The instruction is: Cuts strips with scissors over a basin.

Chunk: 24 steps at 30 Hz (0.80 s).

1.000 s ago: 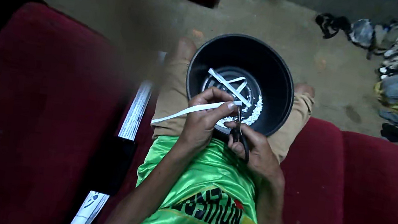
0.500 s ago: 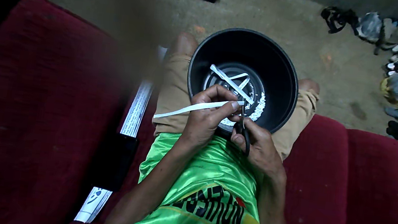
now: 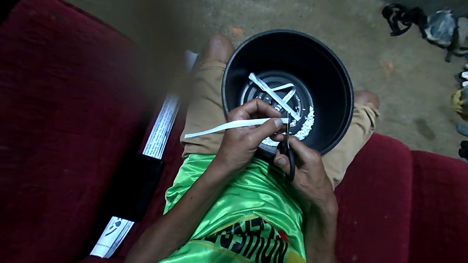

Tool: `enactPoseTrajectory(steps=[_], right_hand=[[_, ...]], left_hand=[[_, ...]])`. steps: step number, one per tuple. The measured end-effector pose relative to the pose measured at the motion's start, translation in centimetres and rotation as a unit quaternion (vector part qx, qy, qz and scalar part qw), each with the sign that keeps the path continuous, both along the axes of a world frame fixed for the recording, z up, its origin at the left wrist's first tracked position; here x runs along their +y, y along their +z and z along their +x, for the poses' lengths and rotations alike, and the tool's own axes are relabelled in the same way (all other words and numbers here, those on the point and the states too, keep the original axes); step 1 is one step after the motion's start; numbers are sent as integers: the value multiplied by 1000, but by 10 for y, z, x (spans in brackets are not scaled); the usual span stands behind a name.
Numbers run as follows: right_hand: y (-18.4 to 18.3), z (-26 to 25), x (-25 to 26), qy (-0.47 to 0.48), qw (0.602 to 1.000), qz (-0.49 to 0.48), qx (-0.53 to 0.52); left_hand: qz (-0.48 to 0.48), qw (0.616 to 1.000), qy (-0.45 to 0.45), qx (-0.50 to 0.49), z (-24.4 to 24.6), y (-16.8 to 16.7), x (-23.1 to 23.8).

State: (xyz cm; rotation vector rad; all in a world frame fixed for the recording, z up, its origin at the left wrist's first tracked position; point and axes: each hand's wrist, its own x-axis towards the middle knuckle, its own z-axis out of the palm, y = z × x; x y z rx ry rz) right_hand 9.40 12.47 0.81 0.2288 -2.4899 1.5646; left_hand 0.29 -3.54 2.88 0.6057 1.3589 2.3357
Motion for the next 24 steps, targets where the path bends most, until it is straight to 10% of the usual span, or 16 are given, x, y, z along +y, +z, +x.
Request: enactPoseTrajectory(steps=[24], right_hand=[[1,2,1,19,999,-48,-19]], left_hand=[[11,1000,2,-17,3,2,2]])
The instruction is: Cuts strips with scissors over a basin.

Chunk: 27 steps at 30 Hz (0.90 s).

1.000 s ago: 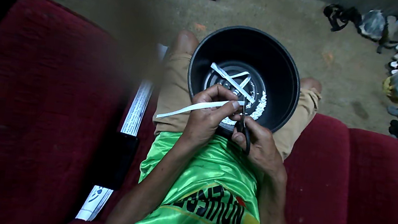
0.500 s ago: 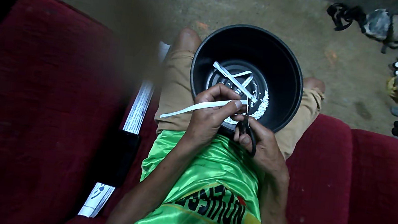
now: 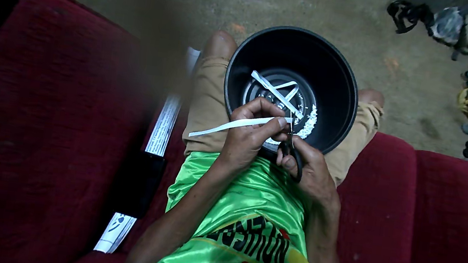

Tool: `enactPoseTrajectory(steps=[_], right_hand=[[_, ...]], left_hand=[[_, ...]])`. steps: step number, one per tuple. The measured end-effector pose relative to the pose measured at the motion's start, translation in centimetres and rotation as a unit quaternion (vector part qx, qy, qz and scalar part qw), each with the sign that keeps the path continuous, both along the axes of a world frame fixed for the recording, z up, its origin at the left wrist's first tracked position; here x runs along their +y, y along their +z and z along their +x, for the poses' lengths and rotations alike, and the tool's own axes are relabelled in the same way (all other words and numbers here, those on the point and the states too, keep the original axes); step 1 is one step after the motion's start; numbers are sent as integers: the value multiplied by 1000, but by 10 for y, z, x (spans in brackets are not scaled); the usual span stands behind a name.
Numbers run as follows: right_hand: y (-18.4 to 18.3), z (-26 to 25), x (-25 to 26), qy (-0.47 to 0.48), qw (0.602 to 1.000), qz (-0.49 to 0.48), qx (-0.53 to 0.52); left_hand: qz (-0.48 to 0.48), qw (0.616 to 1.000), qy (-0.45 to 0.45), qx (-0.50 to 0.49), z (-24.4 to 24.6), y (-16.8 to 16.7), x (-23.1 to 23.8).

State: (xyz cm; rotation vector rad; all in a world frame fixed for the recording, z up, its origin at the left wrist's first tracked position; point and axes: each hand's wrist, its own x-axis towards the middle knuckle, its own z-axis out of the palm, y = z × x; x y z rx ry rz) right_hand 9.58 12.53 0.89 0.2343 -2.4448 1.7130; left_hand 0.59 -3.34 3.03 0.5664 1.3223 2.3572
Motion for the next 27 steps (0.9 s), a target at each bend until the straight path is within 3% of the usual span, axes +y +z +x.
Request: enactPoseTrajectory(steps=[27], right_hand=[[-2,-3,-2,-25,999,32,17]], left_hand=[[-7,1000,29,-5,-2,-2,4]])
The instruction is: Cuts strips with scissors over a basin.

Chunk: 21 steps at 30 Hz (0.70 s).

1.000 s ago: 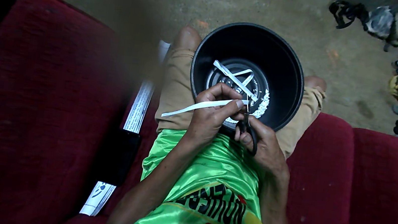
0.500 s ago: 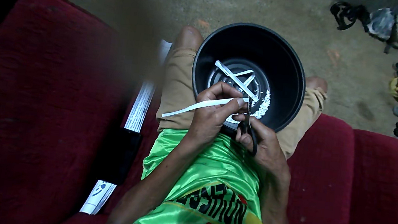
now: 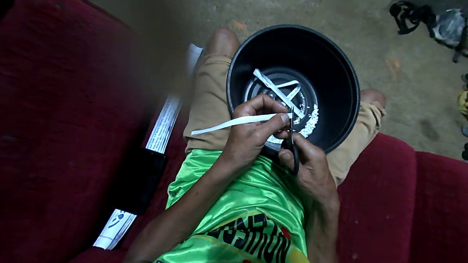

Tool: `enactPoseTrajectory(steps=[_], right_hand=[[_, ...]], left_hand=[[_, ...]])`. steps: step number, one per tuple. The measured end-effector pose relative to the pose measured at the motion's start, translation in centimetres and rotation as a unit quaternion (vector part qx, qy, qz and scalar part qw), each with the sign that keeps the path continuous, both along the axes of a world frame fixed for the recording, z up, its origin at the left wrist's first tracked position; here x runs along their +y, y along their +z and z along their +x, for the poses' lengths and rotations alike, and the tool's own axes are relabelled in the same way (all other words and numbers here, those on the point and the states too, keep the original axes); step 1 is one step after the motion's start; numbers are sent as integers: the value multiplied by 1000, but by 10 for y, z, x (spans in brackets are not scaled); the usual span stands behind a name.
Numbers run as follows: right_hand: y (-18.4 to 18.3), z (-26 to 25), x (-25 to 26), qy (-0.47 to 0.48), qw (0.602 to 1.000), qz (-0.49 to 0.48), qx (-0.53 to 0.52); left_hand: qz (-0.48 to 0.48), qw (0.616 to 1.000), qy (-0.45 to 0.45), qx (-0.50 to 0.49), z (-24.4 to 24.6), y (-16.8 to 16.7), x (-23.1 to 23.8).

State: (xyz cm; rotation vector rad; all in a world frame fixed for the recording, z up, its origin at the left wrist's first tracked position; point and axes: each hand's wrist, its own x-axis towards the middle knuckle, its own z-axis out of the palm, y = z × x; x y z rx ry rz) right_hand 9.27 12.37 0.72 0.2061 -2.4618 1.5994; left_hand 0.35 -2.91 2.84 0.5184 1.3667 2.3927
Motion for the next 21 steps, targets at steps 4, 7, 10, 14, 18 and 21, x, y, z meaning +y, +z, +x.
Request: enactPoseTrajectory(steps=[4,7,10,14,18,21], right_hand=[[-1,1,1,7,1000,-1,-15],[-2,2,2,31,999,-1,-32],[-1,1,1,28,999,11,-26],[0,-1,1,18,999,27,-14],[-2,-1,1,14,1000,21,-8],[-3,-1,0,8,1000,12,-1]], left_hand=[[-2,1000,-1,-10,1,2,-1],[-10,1000,4,-15,1,2,0],[-15,1000,1,-16,1,1,0],[-19,1000,0,-3,1,0,0],[1,1000,3,3,-4,-6,3],[-14,1000,-3,1,-1,-3,1]])
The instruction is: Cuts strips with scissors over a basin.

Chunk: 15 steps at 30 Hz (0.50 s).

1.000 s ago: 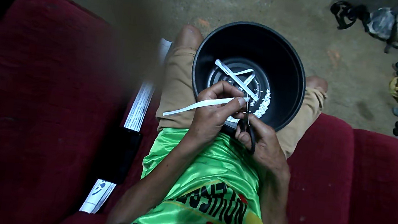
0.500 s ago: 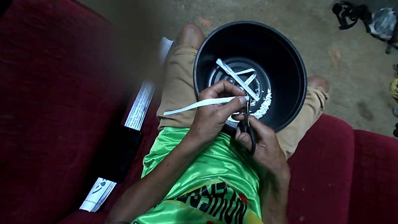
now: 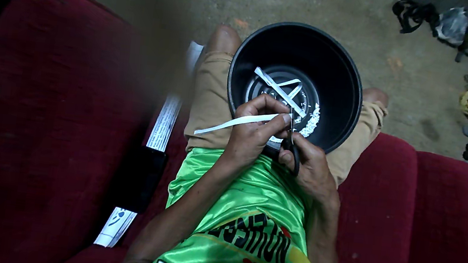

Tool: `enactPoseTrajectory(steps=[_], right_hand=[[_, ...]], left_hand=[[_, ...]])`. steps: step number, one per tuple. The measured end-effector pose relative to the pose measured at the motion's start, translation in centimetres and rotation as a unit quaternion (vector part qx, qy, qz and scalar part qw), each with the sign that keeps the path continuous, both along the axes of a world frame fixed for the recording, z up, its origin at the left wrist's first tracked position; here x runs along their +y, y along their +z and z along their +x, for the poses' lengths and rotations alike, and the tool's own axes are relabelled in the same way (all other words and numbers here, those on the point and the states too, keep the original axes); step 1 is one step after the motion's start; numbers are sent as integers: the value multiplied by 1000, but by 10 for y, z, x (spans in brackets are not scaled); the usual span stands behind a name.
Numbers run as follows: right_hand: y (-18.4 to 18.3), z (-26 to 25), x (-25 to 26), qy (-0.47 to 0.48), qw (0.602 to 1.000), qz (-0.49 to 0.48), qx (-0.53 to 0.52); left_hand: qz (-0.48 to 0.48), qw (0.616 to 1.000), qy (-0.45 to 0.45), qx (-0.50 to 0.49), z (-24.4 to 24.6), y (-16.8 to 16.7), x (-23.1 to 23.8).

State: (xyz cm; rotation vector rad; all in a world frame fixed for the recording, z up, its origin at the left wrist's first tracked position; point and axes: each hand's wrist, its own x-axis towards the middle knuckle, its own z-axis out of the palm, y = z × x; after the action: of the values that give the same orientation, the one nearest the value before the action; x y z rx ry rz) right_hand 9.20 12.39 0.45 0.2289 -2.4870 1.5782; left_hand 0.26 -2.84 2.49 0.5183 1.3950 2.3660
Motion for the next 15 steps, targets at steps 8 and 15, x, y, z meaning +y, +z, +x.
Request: enactPoseTrajectory(steps=[8,15], right_hand=[[0,4,1,15,999,-1,-35],[-1,1,2,13,1000,17,-13]], left_hand=[[1,1000,10,-19,2,2,-1],[-5,1000,2,-16,3,1,0]])
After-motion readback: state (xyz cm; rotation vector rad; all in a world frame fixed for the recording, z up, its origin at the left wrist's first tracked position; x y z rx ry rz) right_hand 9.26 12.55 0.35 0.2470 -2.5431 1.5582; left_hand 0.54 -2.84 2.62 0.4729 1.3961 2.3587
